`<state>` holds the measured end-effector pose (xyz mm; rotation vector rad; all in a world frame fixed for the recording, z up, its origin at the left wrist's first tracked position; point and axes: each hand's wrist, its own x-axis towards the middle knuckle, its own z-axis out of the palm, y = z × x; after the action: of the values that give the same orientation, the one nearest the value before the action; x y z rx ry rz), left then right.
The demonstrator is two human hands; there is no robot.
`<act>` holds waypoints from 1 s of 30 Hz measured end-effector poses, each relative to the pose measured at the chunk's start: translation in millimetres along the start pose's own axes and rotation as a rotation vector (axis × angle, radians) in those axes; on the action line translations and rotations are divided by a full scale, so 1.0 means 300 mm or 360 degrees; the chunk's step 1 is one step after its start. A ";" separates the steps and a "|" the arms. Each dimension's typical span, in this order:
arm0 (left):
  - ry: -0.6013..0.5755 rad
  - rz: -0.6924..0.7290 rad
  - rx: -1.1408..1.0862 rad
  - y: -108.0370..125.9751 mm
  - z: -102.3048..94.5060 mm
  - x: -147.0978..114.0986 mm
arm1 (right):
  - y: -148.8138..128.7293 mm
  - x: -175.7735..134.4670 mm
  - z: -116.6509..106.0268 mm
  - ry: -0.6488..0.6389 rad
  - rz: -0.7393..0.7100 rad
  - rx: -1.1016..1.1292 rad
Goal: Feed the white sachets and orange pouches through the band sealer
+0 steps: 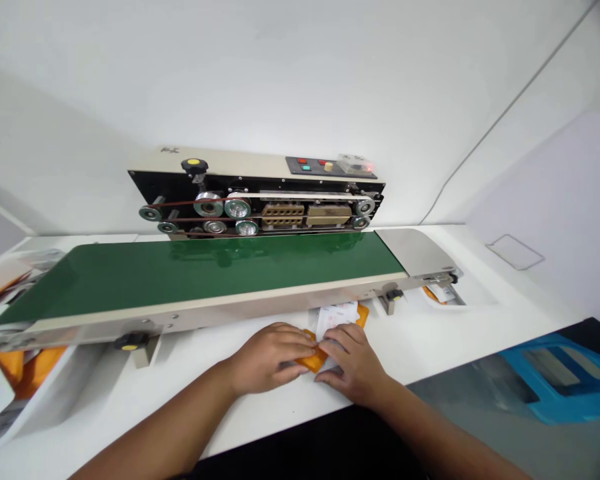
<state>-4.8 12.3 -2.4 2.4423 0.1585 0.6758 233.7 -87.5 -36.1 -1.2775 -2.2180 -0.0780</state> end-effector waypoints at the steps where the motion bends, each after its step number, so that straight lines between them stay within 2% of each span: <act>1: 0.0017 0.0031 0.0007 0.003 -0.002 -0.001 | -0.001 0.002 -0.003 -0.0018 0.0015 0.0018; 7: 0.0170 0.0123 0.0039 0.003 0.001 -0.006 | 0.001 0.016 -0.018 -0.0058 0.0055 0.0101; 12: 0.0311 0.0106 -0.0176 -0.006 0.013 0.000 | 0.000 0.027 -0.020 -0.0049 0.0041 0.0113; 16: 0.0441 0.0126 -0.0312 0.006 0.006 0.016 | -0.022 0.045 -0.012 0.0033 0.0048 0.0066; 19: 0.0545 0.0148 -0.0248 0.018 0.000 0.020 | -0.043 0.069 -0.002 0.0071 0.0051 0.0078; 22: 0.0618 0.0236 -0.0136 0.024 -0.001 0.012 | -0.056 0.098 -0.004 0.0192 0.0071 0.0087; 25: 0.0649 0.0238 0.0027 0.030 -0.002 0.000 | -0.053 0.119 -0.045 0.0319 0.0038 0.0109; 28: 0.0685 0.0063 0.0166 0.039 -0.006 -0.008 | -0.013 0.139 -0.141 0.0280 -0.0010 0.0243; 30: 0.0717 -0.0020 0.0191 0.044 -0.009 -0.011 | 0.045 0.167 -0.225 0.0332 0.0153 0.0405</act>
<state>-9.5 2.0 5.6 2.3598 0.4007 1.2348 255.8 -62.9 42.5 -1.1757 -1.9183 0.1009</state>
